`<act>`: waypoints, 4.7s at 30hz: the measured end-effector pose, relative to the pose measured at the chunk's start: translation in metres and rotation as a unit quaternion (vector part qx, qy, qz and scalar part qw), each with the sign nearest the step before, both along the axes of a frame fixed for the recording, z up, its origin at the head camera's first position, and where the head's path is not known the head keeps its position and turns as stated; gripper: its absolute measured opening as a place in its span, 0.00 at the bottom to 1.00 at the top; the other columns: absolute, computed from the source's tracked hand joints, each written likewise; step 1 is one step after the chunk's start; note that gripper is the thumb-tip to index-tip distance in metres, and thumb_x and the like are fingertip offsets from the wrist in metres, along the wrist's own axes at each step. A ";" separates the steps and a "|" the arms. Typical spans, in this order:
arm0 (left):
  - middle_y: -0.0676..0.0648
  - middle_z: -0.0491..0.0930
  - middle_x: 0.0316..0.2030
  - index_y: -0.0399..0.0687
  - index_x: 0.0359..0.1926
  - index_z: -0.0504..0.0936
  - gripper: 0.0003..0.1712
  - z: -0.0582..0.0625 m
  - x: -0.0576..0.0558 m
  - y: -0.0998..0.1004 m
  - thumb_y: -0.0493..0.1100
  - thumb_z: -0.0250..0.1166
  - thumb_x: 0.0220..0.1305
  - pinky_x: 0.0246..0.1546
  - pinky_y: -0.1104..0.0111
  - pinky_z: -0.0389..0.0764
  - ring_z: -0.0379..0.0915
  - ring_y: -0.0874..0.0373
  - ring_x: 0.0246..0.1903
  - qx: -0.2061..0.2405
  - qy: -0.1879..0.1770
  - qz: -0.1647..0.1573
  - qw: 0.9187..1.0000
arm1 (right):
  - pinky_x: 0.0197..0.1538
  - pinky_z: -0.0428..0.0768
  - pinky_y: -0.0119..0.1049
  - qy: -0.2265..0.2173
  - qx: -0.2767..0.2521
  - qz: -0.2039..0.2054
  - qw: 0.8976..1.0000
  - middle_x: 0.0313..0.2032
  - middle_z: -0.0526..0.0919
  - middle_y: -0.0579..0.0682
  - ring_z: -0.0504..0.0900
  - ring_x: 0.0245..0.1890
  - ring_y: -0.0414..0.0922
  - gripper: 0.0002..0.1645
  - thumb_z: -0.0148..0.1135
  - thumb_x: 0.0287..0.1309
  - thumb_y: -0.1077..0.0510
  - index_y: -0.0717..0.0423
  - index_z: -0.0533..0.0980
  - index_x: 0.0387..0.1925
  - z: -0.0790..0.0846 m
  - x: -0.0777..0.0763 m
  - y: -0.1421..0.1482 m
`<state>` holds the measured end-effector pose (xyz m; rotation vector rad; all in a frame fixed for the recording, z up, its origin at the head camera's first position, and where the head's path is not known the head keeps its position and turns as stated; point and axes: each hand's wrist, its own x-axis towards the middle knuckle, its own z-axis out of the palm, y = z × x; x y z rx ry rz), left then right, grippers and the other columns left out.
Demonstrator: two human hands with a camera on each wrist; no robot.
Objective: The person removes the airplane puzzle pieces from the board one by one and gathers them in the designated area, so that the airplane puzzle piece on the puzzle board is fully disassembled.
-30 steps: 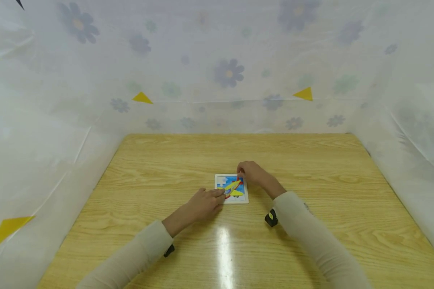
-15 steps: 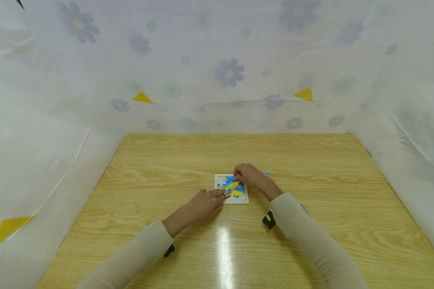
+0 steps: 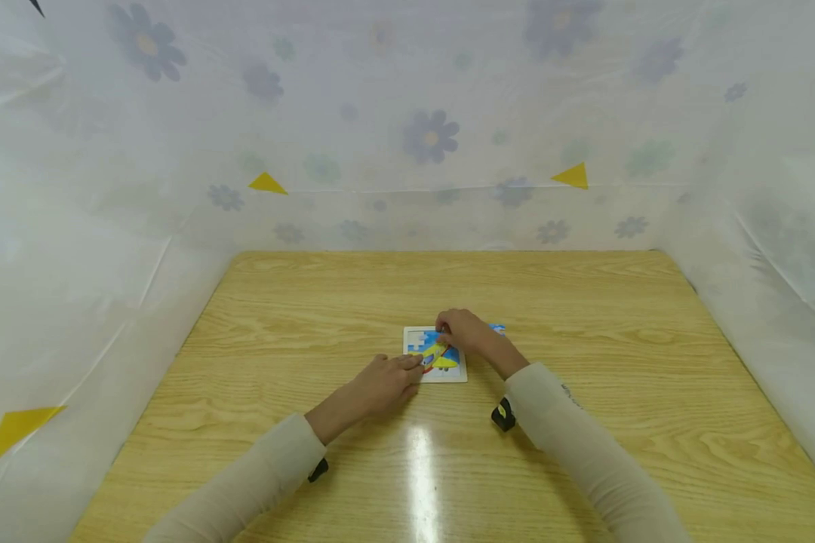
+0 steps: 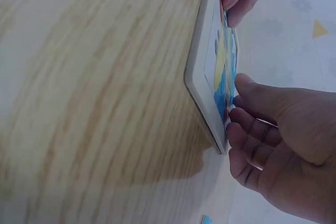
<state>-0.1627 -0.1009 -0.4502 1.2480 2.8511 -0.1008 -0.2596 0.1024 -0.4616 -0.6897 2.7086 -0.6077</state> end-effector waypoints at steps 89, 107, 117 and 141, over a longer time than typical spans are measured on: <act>0.48 0.74 0.62 0.49 0.55 0.77 0.19 0.002 0.001 0.003 0.51 0.56 0.68 0.46 0.56 0.78 0.71 0.56 0.61 -0.001 0.001 0.009 1.000 | 0.39 0.73 0.36 -0.023 -0.025 -0.044 0.998 0.34 0.76 0.52 0.73 0.35 0.45 0.06 0.48 0.69 0.61 0.59 0.71 0.37 0.024 0.004 0.034; 0.49 0.73 0.62 0.50 0.58 0.76 0.20 0.002 0.002 0.004 0.50 0.55 0.69 0.48 0.56 0.77 0.71 0.56 0.61 -0.005 -0.004 0.012 1.000 | 0.37 0.71 0.38 -0.018 -0.019 -0.050 0.998 0.33 0.76 0.53 0.71 0.31 0.45 0.08 0.46 0.70 0.62 0.59 0.71 0.36 0.028 0.003 0.077; 0.49 0.73 0.62 0.49 0.59 0.76 0.21 0.003 0.002 0.003 0.50 0.55 0.70 0.47 0.57 0.77 0.71 0.56 0.61 -0.011 -0.006 0.011 1.000 | 0.37 0.70 0.39 -0.019 -0.029 -0.062 0.997 0.33 0.76 0.53 0.71 0.32 0.46 0.09 0.43 0.69 0.63 0.59 0.71 0.35 0.021 0.003 0.100; 0.49 0.74 0.62 0.50 0.58 0.76 0.21 0.002 0.002 -0.002 0.51 0.55 0.69 0.44 0.59 0.77 0.72 0.57 0.60 -0.006 0.002 0.004 1.000 | 0.38 0.71 0.41 -0.017 -0.007 -0.067 0.998 0.37 0.77 0.56 0.72 0.34 0.47 0.09 0.44 0.69 0.63 0.61 0.72 0.39 0.021 0.002 0.131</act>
